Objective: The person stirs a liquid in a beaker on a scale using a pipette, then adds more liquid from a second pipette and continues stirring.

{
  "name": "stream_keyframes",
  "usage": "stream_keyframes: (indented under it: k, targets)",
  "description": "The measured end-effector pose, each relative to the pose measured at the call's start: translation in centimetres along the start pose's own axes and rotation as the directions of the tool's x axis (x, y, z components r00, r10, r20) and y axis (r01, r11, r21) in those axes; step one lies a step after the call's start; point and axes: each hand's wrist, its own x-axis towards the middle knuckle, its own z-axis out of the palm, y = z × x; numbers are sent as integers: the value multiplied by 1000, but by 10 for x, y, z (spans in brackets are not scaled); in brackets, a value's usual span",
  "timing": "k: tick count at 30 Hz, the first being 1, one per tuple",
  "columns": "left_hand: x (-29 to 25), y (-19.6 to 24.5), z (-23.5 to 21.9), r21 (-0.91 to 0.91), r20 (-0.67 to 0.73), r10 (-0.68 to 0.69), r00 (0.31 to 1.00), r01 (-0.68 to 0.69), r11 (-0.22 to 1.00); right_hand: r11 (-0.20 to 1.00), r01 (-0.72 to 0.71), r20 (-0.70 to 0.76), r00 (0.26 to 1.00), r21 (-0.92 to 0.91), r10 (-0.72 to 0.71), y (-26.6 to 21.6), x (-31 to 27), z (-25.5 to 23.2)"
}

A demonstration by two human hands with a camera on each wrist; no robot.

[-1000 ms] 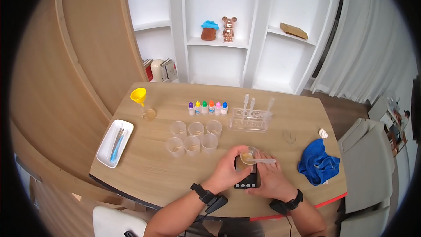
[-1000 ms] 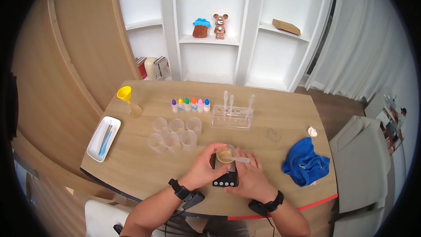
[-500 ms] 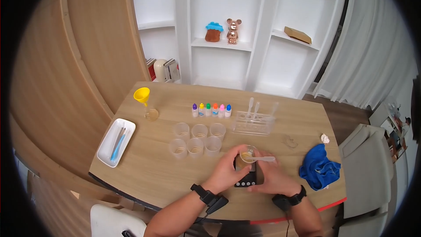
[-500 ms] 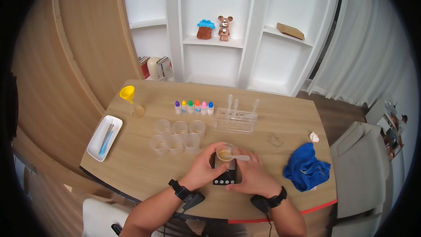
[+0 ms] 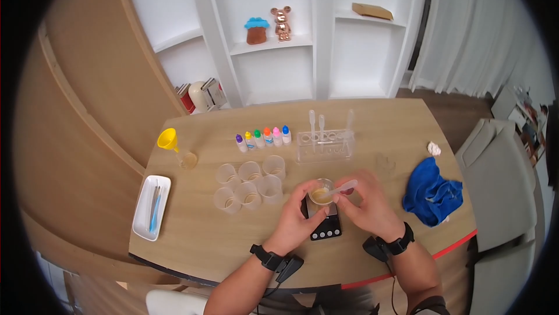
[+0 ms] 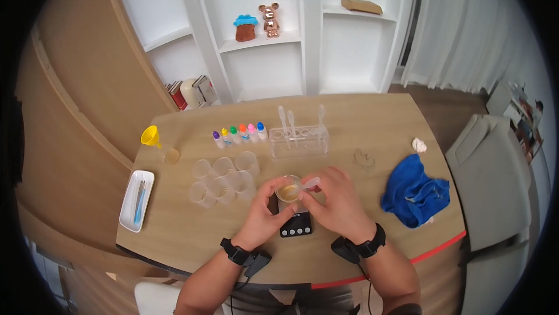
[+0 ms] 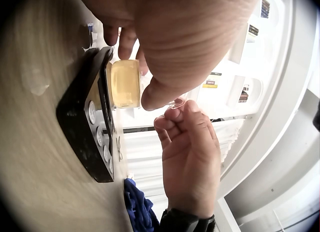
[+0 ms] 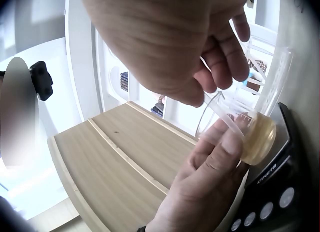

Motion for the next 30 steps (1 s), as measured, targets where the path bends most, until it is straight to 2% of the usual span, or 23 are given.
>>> stream_keyframes:
  k: [2,4,6,9,11,13,15,17,23,25,30]
  targets:
    - [-1,5,1,8,-1,-16,1000,16,1000,998,44,-150,988,-34,-49,-4,-2,5]
    - [-2,4,3,10,2,-33,999,33,999,1000,-1,-163,987,18,4,-3,-6,9]
    - [0,0,1,-6,-3,7,1000,-7,1000,997,-42,-178,983,66,53,-1,-12,13]
    - [-1,4,1,49,12,-33,999,33,998,996,7,-226,974,84,12,4,-13,22]
    - [-3,8,4,62,13,-41,999,40,997,993,91,-299,952,71,-66,3,-12,27]
    - [-4,9,8,66,-98,8,995,-1,998,992,109,-335,938,61,-83,2,-11,27]
    - [-1,12,10,123,-105,19,994,-6,992,991,128,-366,925,51,-100,0,-11,27]
    - [3,12,13,173,-129,29,991,-6,985,990,135,-363,925,32,-114,3,-12,28]
    - [11,6,13,221,-64,28,998,-13,975,988,154,-375,915,-11,-146,4,-11,26]
    - [12,4,14,110,-52,12,999,-6,994,990,143,-375,917,-8,-135,6,-12,26]
    - [6,10,19,5,-52,-7,999,7,1000,989,145,-369,918,-24,-143,5,-12,24]
